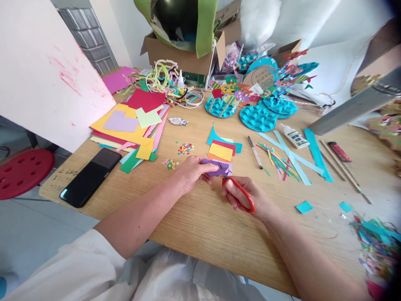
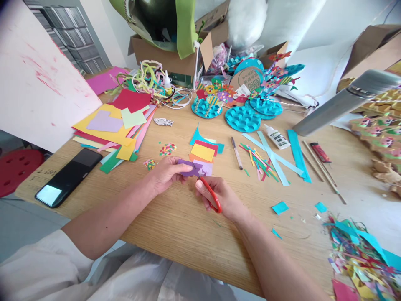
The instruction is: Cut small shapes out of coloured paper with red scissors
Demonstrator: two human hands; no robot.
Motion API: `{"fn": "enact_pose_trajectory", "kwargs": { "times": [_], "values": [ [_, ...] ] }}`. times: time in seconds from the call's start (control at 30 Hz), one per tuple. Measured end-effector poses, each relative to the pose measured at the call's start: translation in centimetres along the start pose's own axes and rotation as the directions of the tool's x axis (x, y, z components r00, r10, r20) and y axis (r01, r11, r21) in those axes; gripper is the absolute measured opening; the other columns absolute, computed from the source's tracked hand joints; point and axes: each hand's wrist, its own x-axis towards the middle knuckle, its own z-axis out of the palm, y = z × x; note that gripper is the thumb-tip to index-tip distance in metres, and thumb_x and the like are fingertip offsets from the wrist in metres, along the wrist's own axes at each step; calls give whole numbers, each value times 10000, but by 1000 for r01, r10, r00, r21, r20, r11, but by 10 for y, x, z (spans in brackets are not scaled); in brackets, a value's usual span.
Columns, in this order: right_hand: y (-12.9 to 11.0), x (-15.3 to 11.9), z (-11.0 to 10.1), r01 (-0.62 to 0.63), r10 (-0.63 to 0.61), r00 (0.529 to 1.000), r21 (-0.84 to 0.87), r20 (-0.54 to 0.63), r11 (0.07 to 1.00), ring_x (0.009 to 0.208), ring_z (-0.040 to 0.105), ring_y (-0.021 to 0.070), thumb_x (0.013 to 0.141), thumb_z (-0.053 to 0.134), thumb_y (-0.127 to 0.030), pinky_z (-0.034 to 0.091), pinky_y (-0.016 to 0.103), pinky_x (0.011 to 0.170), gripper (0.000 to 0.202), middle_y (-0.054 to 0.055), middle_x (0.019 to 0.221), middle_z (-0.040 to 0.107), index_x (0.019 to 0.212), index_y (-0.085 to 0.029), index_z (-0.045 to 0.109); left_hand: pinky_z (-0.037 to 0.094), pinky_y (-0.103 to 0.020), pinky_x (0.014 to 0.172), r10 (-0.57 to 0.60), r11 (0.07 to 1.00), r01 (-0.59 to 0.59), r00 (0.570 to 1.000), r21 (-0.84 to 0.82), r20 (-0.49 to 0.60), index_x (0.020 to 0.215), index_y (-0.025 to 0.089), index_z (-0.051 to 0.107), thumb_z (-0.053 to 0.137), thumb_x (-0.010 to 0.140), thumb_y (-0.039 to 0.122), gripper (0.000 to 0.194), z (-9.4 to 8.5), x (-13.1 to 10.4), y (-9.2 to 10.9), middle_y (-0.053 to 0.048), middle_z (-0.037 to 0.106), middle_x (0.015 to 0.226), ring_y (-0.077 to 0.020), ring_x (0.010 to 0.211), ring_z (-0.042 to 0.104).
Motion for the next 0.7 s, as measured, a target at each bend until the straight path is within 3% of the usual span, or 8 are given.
{"fn": "enact_pose_trajectory", "kwargs": {
  "times": [0.47,0.7],
  "values": [
    [-2,0,-1,-12,13,999,-13,43,1000,343,359,67,852,486,-701,243,209,356,560,-33,449,505,743,-159,576,422,-208,466,19,999,-19,1000,44,11,679,116,701,736,600,242,153,-1,1,-1,-33,640,654,-90,552,528],
    [-3,1,-3,17,-12,998,-77,66,997,381,416,84,856,476,-703,274,217,387,560,-19,461,516,720,-165,549,423,-213,461,9,994,-8,1000,107,-8,680,111,695,720,615,215,125,-2,1,2,-32,633,632,-89,530,522]
  ]
}}
